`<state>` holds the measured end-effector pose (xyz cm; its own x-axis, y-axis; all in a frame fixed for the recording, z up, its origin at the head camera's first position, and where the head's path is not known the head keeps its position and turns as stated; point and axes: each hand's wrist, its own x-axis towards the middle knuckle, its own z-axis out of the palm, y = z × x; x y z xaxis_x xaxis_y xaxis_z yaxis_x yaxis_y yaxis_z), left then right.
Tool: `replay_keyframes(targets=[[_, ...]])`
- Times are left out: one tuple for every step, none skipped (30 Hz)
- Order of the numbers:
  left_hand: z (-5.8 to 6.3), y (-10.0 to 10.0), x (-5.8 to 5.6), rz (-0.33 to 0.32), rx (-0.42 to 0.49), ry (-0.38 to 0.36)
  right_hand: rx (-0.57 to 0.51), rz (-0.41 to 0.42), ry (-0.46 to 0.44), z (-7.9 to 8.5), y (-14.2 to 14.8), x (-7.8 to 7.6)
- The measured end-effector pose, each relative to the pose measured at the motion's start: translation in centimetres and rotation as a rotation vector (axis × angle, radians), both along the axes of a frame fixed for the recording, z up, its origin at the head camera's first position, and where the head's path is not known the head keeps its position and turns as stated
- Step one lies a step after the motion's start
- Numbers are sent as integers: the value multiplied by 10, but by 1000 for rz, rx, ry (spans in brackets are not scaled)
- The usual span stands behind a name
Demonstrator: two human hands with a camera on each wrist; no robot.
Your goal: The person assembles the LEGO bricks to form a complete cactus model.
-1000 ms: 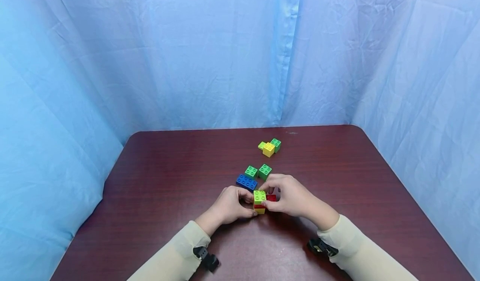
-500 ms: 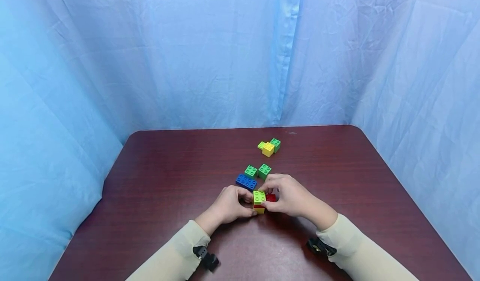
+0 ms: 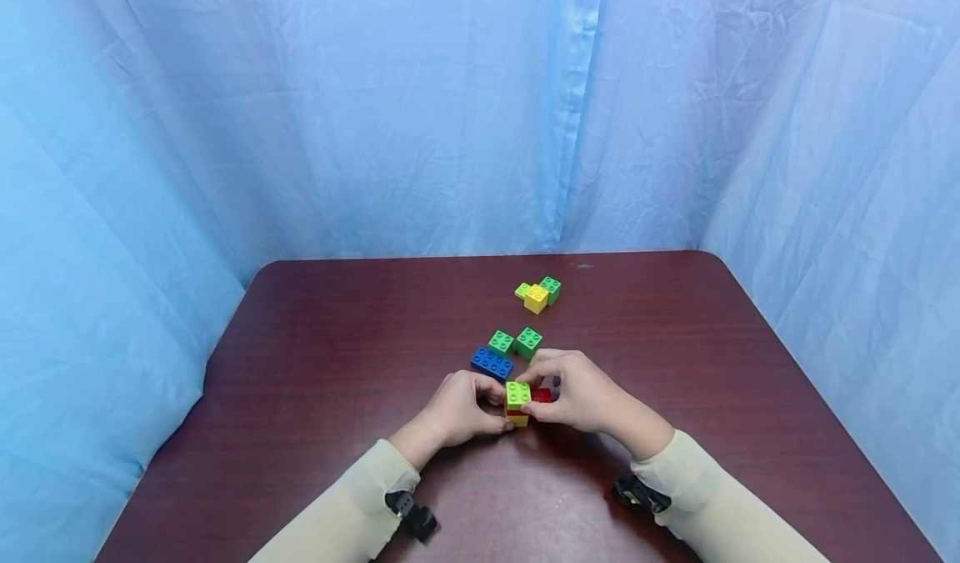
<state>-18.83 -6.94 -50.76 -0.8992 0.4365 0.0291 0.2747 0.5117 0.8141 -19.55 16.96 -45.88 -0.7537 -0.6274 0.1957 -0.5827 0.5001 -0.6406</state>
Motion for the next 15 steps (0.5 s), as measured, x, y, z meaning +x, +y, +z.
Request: replay_keyframes(targets=[[0, 0, 0, -1, 0, 0, -9, 1, -16, -1, 1, -1], [0, 0, 0, -2, 1, 1, -17, 1, -31, -2, 1, -1], [0, 0, 0, -3, 2, 1, -25, 5, -46, -3, 2, -2], [-1, 0, 0, -3, 5, 0, -33, 7, -59, -4, 2, -3], [-1, 1, 0, -3, 7, -1, -41, 9, -74, -6, 3, -3], [-1, 1, 0, -3, 9, -1, -49, 9, -92, -6, 3, -4], [0, 1, 0, -3, 11, -1, -53, 7, -109, -7, 4, -4], [0, 1, 1, -3, 13, 0, -57, 4, -127, -8, 4, -4], [0, 1, 1, -4, 15, 0, -59, -1, -145, -9, 4, -5], [0, 1, 1, -5, 16, 1, -62, -5, -160, -10, 4, -5], [0, 1, 1, -6, 18, 1, -64, -10, -177, -12, 4, -5], [0, 1, 1, -7, 19, 3, -64, -14, -188, -13, 4, -6], [0, 0, 1, -8, 20, 4, -65, -16, -198, -14, 3, -6], [0, 0, 1, -11, 21, 5, -65, -17, -207, -15, 3, -6], [0, 0, 1, -12, 23, 5, -66, -17, -216, -16, 3, -6]])
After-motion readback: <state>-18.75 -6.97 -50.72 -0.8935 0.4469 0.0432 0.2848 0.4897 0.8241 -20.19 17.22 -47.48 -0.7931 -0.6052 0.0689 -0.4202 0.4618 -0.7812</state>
